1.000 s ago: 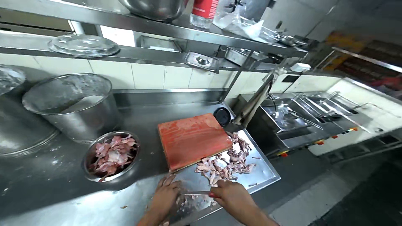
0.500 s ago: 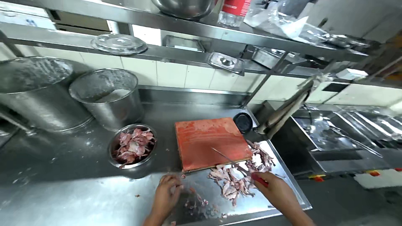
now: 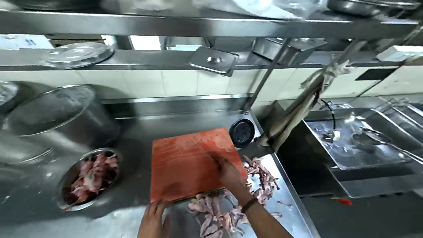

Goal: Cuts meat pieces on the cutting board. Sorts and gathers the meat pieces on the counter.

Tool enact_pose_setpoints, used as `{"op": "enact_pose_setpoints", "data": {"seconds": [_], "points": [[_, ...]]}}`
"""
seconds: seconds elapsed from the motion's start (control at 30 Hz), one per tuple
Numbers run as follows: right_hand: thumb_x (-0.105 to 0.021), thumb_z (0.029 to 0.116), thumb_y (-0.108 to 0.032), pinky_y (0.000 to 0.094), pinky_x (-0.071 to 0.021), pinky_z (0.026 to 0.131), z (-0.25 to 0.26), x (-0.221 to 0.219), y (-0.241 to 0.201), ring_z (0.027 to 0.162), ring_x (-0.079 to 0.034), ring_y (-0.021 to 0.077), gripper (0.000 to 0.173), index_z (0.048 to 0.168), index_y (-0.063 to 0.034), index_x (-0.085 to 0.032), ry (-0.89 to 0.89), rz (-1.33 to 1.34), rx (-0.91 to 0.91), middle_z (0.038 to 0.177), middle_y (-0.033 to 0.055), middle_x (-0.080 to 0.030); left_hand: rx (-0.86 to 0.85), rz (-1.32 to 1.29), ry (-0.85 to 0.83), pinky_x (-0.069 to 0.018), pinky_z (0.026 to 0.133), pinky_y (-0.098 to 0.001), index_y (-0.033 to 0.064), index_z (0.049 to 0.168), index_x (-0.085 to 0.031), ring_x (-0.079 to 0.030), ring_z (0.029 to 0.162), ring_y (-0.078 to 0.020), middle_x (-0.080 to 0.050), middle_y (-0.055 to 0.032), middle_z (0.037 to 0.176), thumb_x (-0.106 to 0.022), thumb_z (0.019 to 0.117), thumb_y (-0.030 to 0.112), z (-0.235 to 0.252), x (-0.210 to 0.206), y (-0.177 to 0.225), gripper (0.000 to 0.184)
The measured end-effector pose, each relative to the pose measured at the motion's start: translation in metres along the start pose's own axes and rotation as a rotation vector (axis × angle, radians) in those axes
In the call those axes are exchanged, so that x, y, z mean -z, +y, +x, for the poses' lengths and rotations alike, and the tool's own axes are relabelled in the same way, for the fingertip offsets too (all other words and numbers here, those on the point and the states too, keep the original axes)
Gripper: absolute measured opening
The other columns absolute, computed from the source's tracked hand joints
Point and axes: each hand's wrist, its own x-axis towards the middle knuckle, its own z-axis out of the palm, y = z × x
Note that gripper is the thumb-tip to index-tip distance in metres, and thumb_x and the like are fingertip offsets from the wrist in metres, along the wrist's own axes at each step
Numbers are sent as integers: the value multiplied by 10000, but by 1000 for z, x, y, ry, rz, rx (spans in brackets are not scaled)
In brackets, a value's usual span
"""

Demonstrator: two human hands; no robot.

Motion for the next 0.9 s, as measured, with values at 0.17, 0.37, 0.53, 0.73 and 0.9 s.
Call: {"op": "enact_pose_setpoints", "data": {"seconds": [0.17,0.37,0.53,0.73,0.9], "points": [[-563,1004,-329,605,-558,899,21,47,44,1082,-698,364,417,1392,-177,-577,-18,61,-98,1195,154,-705,62,261,-209,-417,1106,-605,184,1400,-625,-433,1445,-371,-550,-109,1499,-756,860,271,57,-26,66,562],[-683,942,-340,547,-496,1045,43,39,102,1245,-589,386,488,1380,-132,-630,13,128,-39,1333,227,-602,89,396,-95,-461,1055,-602,206,1341,-675,-511,1395,-337,-614,-42,1448,-724,860,98,60,-40,69,496],[-668,930,-296,541,-471,1077,40,16,79,1303,-555,391,428,1339,-172,-667,76,54,-32,1346,198,-623,71,462,-41,-524,1034,-509,203,1304,-707,-564,1358,-293,-642,-1,1422,-654,890,6,63,-46,61,462],[-642,959,-256,555,-500,1024,63,21,63,1223,-605,390,404,1355,-175,-654,67,32,-23,1269,200,-650,35,451,51,-509,1073,-492,186,1357,-685,-567,1364,-268,-629,-7,1444,-614,897,-39,93,-43,46,517],[-695,948,-299,639,-507,977,91,51,70,1224,-585,434,388,1269,-87,-656,0,113,5,1325,218,-607,217,416,-127,-425,1162,-503,172,1493,-548,-458,1454,-303,-518,-85,1547,-542,977,21,150,-12,41,537]]}}
